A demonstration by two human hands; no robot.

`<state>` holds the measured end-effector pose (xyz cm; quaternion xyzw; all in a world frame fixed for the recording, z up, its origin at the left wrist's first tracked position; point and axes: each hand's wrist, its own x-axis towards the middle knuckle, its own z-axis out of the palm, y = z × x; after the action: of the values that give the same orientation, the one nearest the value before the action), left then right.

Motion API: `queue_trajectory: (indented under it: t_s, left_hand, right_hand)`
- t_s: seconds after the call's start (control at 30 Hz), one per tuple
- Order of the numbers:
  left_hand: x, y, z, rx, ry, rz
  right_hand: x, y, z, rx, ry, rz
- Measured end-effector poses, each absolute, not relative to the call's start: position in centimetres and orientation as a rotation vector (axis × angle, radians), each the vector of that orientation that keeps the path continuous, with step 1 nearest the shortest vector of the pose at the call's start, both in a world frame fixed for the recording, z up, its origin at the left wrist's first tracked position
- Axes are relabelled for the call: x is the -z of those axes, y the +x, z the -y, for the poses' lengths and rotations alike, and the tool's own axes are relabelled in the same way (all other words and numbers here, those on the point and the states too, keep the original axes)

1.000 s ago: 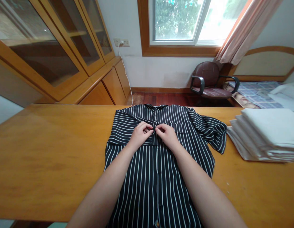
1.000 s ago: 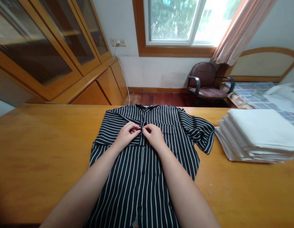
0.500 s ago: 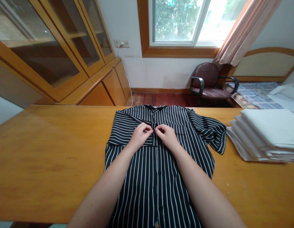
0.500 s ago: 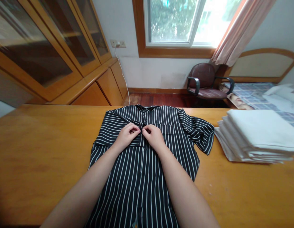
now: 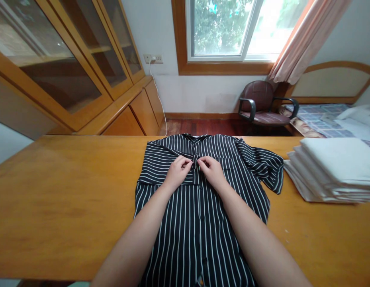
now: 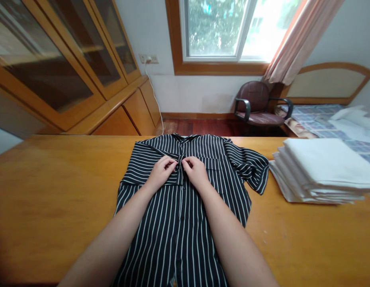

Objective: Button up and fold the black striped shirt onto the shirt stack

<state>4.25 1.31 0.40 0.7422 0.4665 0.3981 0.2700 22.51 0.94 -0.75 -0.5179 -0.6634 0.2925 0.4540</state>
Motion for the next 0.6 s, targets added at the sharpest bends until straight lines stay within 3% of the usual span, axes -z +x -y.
queue_trajectory:
  t_s: [0.43, 0.6]
  left_hand:
    - [-0.3, 2.8, 0.8, -0.955, 2.196, -1.271]
    - [-0.3, 0.9, 2.7, -0.912, 2.194, -1.299]
  right_hand:
    - [0.6, 22.6, 0.8, -0.723, -1.345, 1.464]
    - [-0.3, 21.8, 2.9, -0.990, -1.265, 1.388]
